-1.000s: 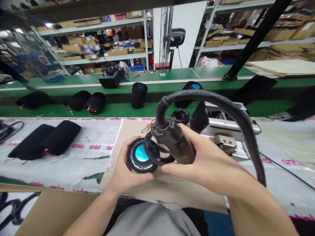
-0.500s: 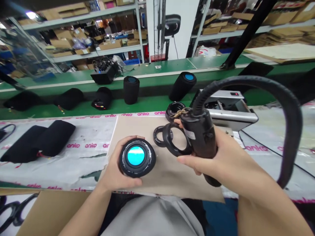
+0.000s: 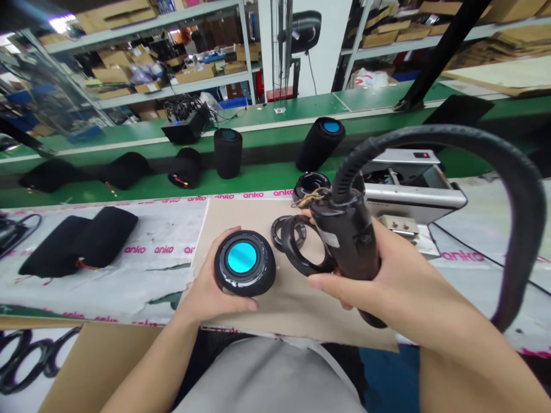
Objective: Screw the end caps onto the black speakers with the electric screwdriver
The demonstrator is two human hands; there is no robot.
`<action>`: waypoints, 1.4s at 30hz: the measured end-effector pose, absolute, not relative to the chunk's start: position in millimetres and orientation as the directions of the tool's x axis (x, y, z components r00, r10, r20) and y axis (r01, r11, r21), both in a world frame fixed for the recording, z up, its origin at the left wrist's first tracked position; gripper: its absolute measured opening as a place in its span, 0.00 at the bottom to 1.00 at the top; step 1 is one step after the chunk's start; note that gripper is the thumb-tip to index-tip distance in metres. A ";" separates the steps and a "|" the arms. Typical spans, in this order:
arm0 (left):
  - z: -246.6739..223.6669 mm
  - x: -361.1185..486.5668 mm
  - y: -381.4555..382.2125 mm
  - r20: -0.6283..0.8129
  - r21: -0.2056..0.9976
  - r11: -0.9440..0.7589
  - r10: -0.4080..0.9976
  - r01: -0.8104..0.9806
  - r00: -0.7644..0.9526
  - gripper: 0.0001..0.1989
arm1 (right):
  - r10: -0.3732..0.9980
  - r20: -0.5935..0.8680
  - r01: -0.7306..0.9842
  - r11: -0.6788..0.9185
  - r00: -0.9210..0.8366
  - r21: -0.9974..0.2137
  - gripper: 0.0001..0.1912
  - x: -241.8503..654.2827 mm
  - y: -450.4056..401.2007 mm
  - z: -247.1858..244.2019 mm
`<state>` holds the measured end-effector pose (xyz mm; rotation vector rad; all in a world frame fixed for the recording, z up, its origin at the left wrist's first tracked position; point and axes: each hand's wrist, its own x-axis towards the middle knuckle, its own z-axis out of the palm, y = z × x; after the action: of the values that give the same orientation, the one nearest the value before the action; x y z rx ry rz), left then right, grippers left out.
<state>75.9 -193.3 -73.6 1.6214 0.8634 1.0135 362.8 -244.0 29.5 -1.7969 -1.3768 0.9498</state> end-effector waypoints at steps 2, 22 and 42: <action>-74.0 76.5 -191.4 0.190 0.968 -0.238 0.900 0.078 0.392 0.63 | 0.961 -0.229 0.444 -0.275 0.156 -0.853 0.50 360.1 -245.7 33.8; -92.6 121.2 -208.0 0.421 0.905 -0.425 0.883 -0.027 0.209 0.69 | 0.995 0.038 0.773 0.093 -0.089 -0.628 0.36 323.5 -219.9 53.5; -86.2 112.9 -187.7 0.519 0.848 -0.524 0.793 -0.077 0.320 0.68 | 0.868 0.074 0.259 0.227 -0.492 -0.939 0.54 351.7 -186.3 29.5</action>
<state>112.9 -187.7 -86.2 1.7543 0.6440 1.3161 351.7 -186.3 29.5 -1.0350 -1.8882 1.2686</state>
